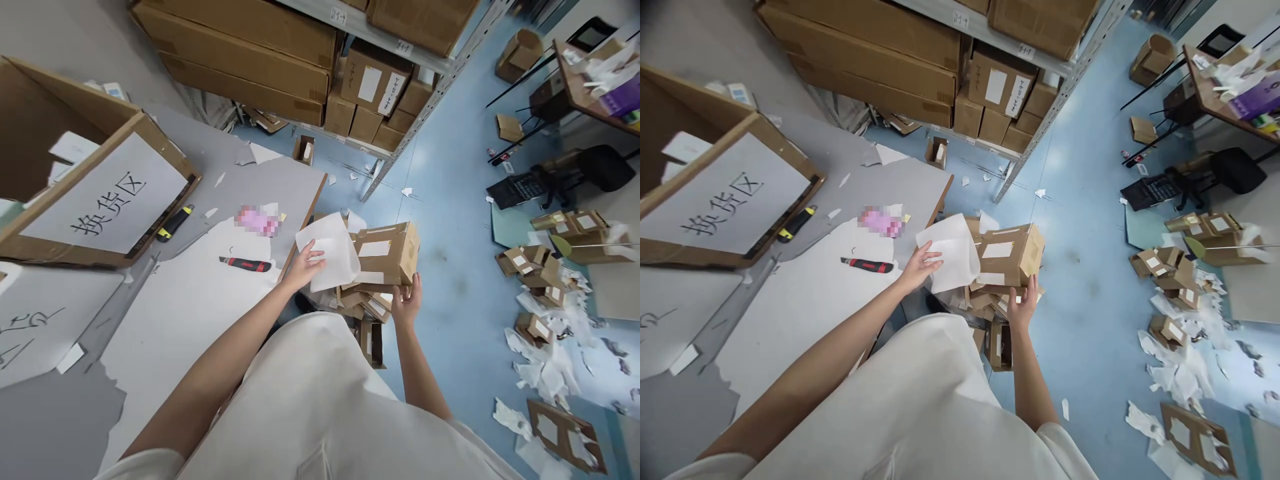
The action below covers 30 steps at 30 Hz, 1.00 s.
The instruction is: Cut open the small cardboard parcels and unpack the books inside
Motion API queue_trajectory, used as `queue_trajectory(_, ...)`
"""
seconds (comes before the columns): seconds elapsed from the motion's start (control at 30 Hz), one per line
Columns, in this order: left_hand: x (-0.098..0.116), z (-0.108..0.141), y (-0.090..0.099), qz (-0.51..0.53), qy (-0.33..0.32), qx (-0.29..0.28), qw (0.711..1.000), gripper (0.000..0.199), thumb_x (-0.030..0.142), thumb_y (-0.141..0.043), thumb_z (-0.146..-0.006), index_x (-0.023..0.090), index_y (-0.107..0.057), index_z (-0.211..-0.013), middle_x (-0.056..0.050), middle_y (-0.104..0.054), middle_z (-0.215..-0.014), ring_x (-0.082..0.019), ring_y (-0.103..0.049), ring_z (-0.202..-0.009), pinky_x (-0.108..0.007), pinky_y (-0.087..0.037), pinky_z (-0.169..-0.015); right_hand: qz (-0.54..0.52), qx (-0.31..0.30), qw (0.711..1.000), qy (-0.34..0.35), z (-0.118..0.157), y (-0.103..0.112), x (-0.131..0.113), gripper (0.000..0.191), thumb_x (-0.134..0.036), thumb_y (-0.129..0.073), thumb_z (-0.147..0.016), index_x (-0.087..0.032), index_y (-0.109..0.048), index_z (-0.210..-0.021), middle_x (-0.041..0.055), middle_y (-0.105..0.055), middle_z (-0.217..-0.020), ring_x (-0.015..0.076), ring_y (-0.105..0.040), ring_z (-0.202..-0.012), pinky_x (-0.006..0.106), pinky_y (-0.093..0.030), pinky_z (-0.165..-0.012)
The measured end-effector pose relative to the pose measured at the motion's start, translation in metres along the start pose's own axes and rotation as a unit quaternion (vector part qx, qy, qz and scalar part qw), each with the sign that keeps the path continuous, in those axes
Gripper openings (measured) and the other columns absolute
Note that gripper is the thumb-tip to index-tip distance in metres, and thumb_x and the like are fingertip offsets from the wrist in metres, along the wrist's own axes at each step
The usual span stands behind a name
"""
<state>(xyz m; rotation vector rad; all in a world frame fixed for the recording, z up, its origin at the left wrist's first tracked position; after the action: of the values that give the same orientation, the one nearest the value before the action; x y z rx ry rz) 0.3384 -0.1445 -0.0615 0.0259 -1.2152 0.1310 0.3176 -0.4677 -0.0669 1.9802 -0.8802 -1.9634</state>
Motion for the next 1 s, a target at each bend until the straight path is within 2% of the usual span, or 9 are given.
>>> queue_trajectory(0.1, -0.002, 0.014, 0.044, -0.043, -0.015, 0.053, 0.998, 0.074, 0.042, -0.073, -0.07, 0.015, -0.047, -0.134, -0.016, -0.063, -0.119, -0.023, -0.067, -0.097, -0.044, -0.05, -0.093, -0.083, -0.002, 0.995, -0.048, -0.012, -0.019, -0.004, 0.058, -0.045, -0.048, -0.086, -0.019, -0.04, -0.137, 0.017, -0.049, -0.138, 0.025, -0.052, -0.125, 0.045, -0.046, -0.099)
queue_trajectory(0.17, -0.006, 0.037, 0.08, -0.066, -0.014, 0.103, 0.992, 0.068, 0.046, -0.073, -0.069, 0.013, -0.054, -0.125, -0.017, -0.064, -0.116, -0.022, -0.067, -0.094, -0.043, -0.051, -0.09, -0.126, -0.057, 0.988, -0.064, -0.026, -0.046, -0.016, 0.051, -0.046, -0.048, -0.085, -0.016, -0.05, -0.126, 0.0155, -0.064, -0.116, 0.0216, -0.066, -0.098, 0.043, -0.052, -0.09)
queue_trajectory(0.3, -0.019, 0.108, 0.15, -0.067, 0.001, 0.253, 0.965, 0.064, 0.052, -0.071, -0.068, 0.014, -0.059, -0.118, -0.016, -0.067, -0.111, -0.023, -0.067, -0.093, -0.043, -0.052, -0.086, -0.138, -0.23, 0.963, -0.024, -0.051, -0.126, -0.066, 0.043, -0.048, -0.052, -0.082, -0.014, -0.059, -0.107, 0.0123, -0.07, -0.093, 0.0187, -0.066, -0.074, 0.04, -0.056, -0.076)
queue_trajectory(0.4, -0.036, 0.181, 0.185, -0.057, 0.043, 0.383, 0.921, 0.063, 0.054, -0.069, -0.068, 0.014, -0.06, -0.117, -0.015, -0.067, -0.11, -0.024, -0.066, -0.093, -0.044, -0.052, -0.086, -0.044, -0.42, 0.903, 0.08, -0.046, -0.197, -0.119, 0.042, -0.045, -0.051, -0.083, -0.014, -0.059, -0.11, 0.0135, -0.07, -0.098, 0.02, -0.067, -0.077, 0.039, -0.055, -0.076)
queue_trajectory(0.47, -0.053, 0.235, 0.196, -0.04, 0.071, 0.456, 0.886, 0.062, 0.053, -0.069, -0.068, 0.015, -0.06, -0.117, -0.015, -0.067, -0.111, -0.024, -0.066, -0.093, -0.043, -0.051, -0.087, 0.072, -0.525, 0.82, 0.216, -0.024, -0.242, -0.157, 0.041, -0.039, -0.052, -0.085, -0.015, -0.059, -0.118, 0.0141, -0.069, -0.106, 0.0221, -0.067, -0.085, 0.04, -0.053, -0.082)
queue_trajectory(0.6, -0.096, 0.343, 0.198, 0.007, 0.099, 0.58, 0.809, 0.059, 0.049, -0.067, -0.071, 0.016, -0.059, -0.12, -0.014, -0.066, -0.115, -0.024, -0.066, -0.095, -0.041, -0.052, -0.087, 0.231, -0.583, 0.599, 0.498, 0.057, -0.319, -0.229, 0.044, -0.03, -0.053, -0.086, -0.018, -0.055, -0.128, 0.0163, -0.065, -0.118, 0.028, -0.063, -0.105, 0.043, -0.048, -0.092)
queue_trajectory(0.73, -0.14, 0.431, 0.176, 0.051, 0.139, 0.67, 0.727, 0.056, 0.046, -0.062, -0.077, 0.013, -0.056, -0.123, -0.015, -0.066, -0.115, -0.025, -0.067, -0.098, -0.04, -0.052, -0.089, 0.232, -0.588, 0.453, 0.628, 0.17, -0.362, -0.292, 0.047, -0.033, -0.046, -0.091, -0.016, -0.05, -0.134, 0.0163, -0.063, -0.12, 0.0282, -0.063, -0.103, 0.043, -0.05, -0.088)
queue_trajectory(0.87, -0.167, 0.492, 0.137, 0.016, 0.224, 0.707, 0.671, 0.052, 0.039, -0.058, -0.081, 0.014, -0.055, -0.126, -0.015, -0.064, -0.12, -0.028, -0.063, -0.107, -0.042, -0.046, -0.098, 0.158, -0.606, 0.34, 0.702, 0.295, -0.37, -0.332, 0.043, -0.032, -0.041, -0.093, -0.018, -0.052, -0.132, 0.0139, -0.064, -0.118, 0.0263, -0.065, -0.097, 0.042, -0.051, -0.085)
queue_trajectory(1.0, -0.198, 0.534, 0.081, -0.015, 0.352, 0.688, 0.634, 0.051, 0.039, -0.05, -0.086, 0.017, -0.05, -0.132, -0.014, -0.058, -0.131, -0.029, -0.054, -0.121, -0.04, -0.041, -0.102, 0.047, -0.674, 0.182, 0.715, 0.424, -0.352, -0.328, 0.039, -0.031, -0.037, -0.095, -0.018, -0.055, -0.127, 0.0103, -0.065, -0.115, 0.0221, -0.064, -0.098, 0.035, -0.051, -0.087)
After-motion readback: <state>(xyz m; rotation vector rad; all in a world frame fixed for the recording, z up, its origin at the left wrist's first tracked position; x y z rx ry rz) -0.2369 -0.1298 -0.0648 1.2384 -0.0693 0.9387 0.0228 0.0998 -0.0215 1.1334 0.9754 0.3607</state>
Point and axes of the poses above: each hand's wrist, its own z-axis away from the middle knuckle, its own y-axis out of the back of the hand, x = y × z, the point moved 4 cm from there along -z, towards the middle knuckle
